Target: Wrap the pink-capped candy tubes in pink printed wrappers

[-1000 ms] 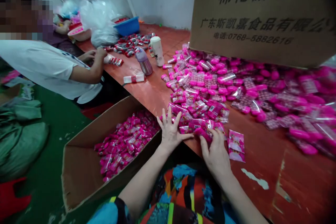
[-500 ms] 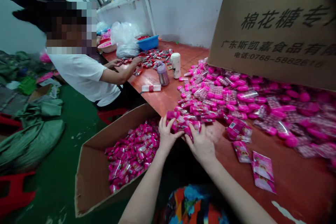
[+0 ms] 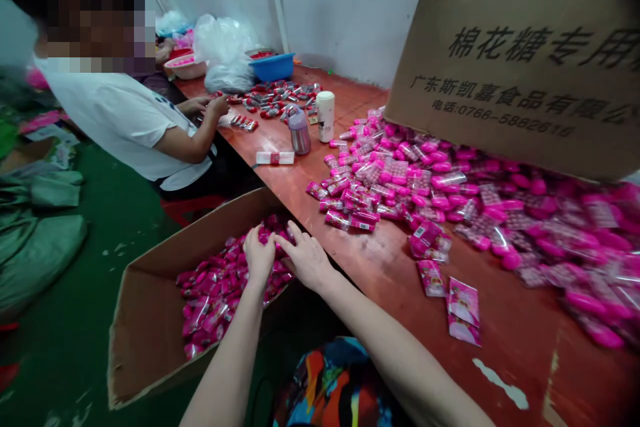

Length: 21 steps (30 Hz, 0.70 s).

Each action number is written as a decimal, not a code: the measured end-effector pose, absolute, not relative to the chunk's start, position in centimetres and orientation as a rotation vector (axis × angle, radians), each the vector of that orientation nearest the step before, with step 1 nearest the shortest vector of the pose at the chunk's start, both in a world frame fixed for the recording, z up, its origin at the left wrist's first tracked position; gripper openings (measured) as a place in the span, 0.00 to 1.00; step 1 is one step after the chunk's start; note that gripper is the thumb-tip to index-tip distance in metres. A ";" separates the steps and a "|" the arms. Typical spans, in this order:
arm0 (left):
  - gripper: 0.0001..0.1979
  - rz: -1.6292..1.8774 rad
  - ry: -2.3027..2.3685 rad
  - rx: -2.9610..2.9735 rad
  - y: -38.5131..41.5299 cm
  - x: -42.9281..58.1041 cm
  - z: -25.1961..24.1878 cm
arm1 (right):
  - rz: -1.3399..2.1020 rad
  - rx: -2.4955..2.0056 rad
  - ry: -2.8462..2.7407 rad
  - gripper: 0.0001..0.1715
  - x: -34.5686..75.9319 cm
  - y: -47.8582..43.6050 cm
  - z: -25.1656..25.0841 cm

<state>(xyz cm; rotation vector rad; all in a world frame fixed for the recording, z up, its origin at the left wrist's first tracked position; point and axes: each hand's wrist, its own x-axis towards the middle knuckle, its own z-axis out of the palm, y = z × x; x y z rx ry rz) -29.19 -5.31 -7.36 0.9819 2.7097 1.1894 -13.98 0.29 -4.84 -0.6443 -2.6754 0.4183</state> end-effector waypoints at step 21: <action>0.18 0.982 2.618 1.283 -1.2 -28.2 -4.0 | 0.506 -0.959 -2.446 0.37 -13.3 0.1 -5.9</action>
